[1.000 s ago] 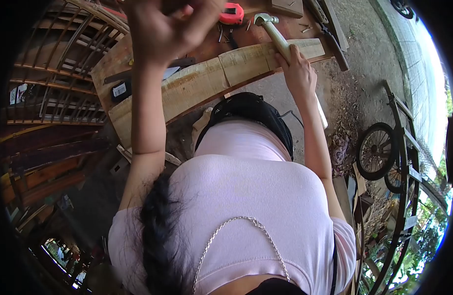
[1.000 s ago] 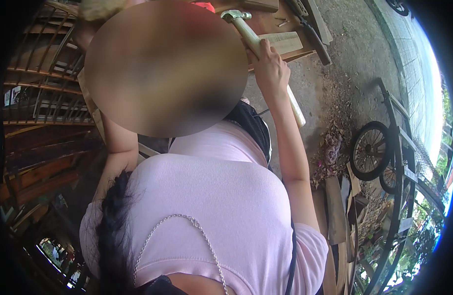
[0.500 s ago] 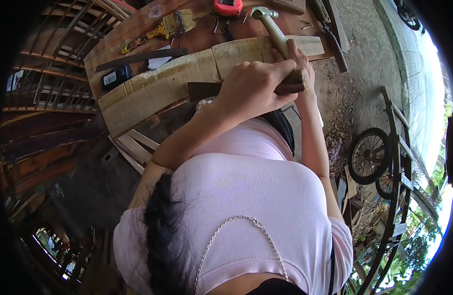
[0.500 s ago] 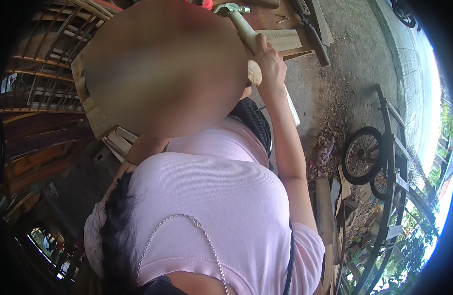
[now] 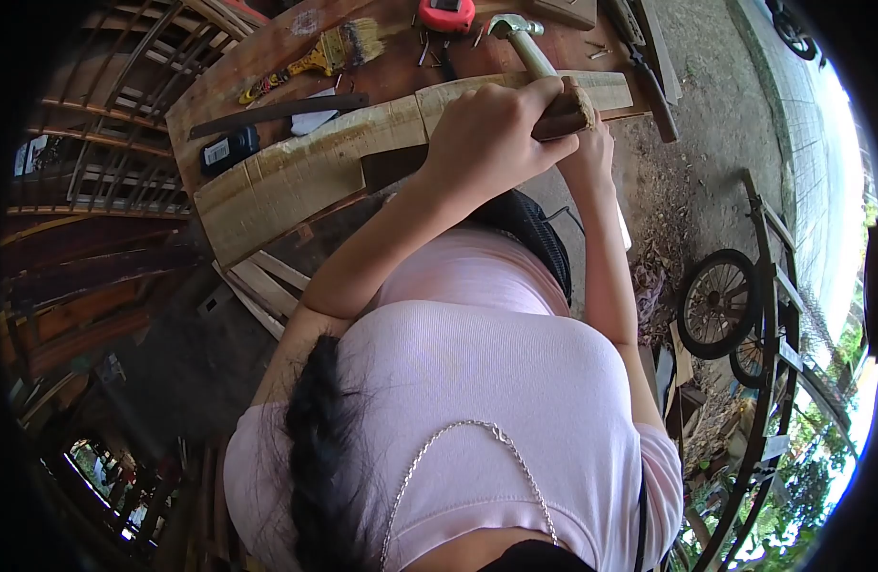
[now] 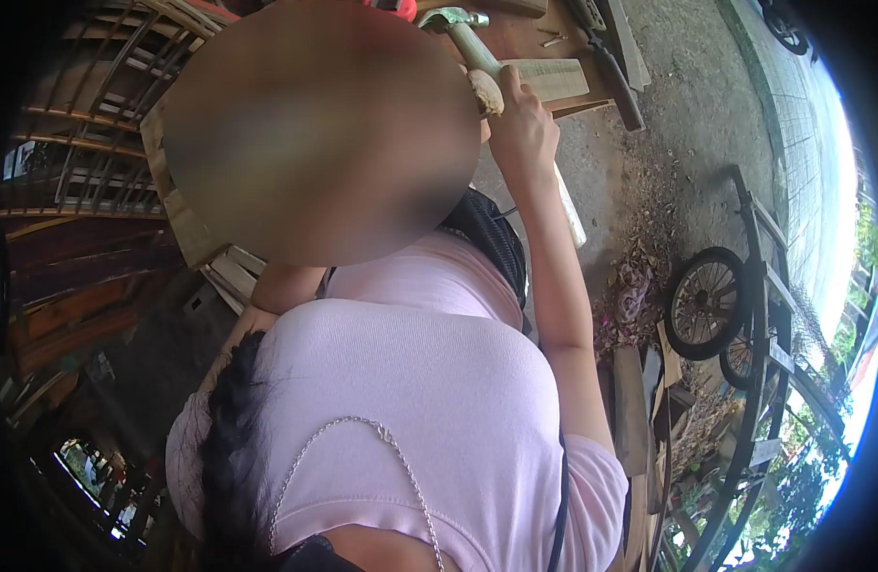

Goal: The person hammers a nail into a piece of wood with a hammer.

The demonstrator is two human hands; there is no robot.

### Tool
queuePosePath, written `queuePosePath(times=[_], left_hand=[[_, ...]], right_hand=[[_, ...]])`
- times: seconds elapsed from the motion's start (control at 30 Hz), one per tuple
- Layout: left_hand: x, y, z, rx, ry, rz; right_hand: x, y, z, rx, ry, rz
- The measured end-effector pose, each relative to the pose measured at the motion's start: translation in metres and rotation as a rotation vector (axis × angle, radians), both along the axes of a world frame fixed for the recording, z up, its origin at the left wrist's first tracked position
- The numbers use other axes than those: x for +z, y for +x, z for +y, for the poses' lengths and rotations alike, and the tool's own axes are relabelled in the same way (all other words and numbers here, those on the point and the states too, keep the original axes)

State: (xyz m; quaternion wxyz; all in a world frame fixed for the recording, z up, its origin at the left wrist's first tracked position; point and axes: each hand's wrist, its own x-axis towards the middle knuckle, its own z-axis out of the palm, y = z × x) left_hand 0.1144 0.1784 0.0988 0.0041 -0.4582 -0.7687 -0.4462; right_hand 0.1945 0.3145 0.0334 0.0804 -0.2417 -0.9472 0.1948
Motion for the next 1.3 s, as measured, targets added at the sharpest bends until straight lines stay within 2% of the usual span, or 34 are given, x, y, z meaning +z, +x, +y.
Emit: queuePosePath(times=[0.17, 0.23, 0.43, 0.63, 0.73, 0.8, 0.93, 1.0, 1.13, 1.2, 1.23, 1.3], left_hand=[[-0.003, 0.001, 0.005, 0.057, -0.025, 0.054], [-0.002, -0.001, 0.006, 0.065, -0.034, 0.072], [-0.001, -0.009, 0.006, 0.011, -0.056, -0.076], [-0.011, -0.007, 0.012, 0.039, -0.074, -0.074], [-0.014, -0.009, 0.014, 0.065, -0.118, -0.072], [-0.01, -0.011, 0.014, 0.054, -0.189, -0.136], [0.01, -0.007, -0.003, 0.051, -0.164, -0.19], [0.015, -0.008, -0.019, 0.073, 0.105, -0.099], [0.055, -0.019, -0.048, -0.069, 0.074, -0.063], [0.061, -0.024, -0.052, -0.146, 0.288, 0.244], [0.066, -0.02, -0.054, -0.09, 0.295, 0.334], [0.055, -0.016, -0.051, -0.068, 0.376, 0.307]], right_hand=[[-0.002, 0.0, 0.001, 0.006, 0.019, 0.008], [0.004, -0.003, 0.0, -0.042, 0.003, -0.123], [-0.001, -0.008, 0.003, -0.063, -0.008, -0.195], [-0.004, -0.006, 0.004, -0.098, -0.096, -0.165], [-0.004, -0.008, 0.002, -0.127, -0.062, -0.149], [0.002, -0.008, -0.001, -0.112, -0.082, -0.116], [0.004, -0.01, -0.003, -0.083, -0.038, -0.073], [0.007, -0.012, -0.006, -0.093, 0.007, -0.098], [0.002, -0.012, -0.002, -0.075, 0.063, -0.102], [0.004, -0.011, -0.001, -0.064, 0.03, -0.122], [0.013, -0.013, -0.004, -0.088, 0.0, -0.166], [0.009, -0.015, -0.005, -0.1, 0.016, -0.167]])
